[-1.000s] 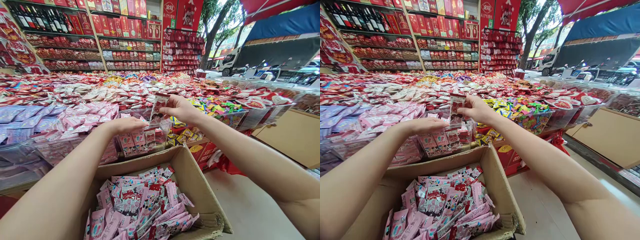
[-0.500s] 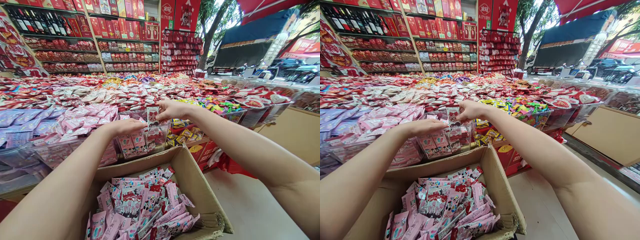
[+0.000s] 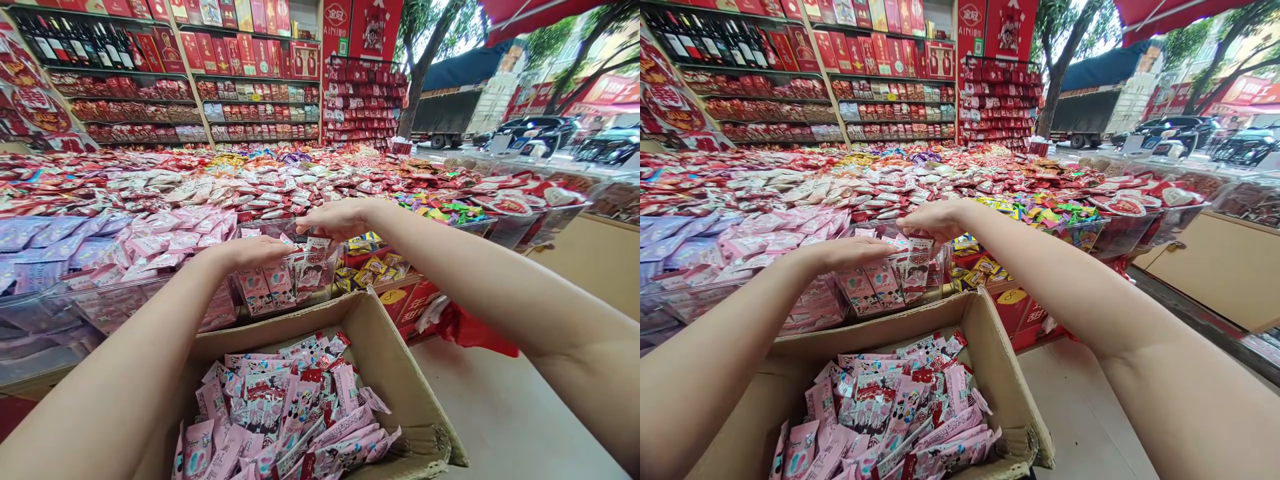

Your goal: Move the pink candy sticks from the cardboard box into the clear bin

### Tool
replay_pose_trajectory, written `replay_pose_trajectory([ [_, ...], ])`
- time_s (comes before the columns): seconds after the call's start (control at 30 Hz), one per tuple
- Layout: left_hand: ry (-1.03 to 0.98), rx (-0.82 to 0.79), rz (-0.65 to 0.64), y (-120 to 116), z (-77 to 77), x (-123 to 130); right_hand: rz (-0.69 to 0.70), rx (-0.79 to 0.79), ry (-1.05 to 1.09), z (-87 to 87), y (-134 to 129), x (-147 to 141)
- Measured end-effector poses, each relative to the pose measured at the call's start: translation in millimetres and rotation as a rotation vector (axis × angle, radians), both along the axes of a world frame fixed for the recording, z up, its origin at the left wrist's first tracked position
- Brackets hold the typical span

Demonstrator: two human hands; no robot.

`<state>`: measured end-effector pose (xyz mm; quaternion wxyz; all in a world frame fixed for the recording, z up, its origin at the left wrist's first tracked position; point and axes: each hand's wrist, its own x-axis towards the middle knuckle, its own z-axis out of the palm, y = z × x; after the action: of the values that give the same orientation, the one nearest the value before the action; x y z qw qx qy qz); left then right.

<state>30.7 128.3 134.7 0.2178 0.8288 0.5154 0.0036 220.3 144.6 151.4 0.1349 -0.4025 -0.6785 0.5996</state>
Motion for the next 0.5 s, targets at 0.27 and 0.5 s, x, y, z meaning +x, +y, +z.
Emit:
replay_pose_trajectory([
  [0.27,0.031,0.009,-0.024,5,-2.8,-5,0.051,0.116,-0.202,-20.0,4,-25],
  [0.5,0.066,0.019,-0.042,10,-5.9,-8,0.128,-0.072,-0.311,-17.1,13,-34],
])
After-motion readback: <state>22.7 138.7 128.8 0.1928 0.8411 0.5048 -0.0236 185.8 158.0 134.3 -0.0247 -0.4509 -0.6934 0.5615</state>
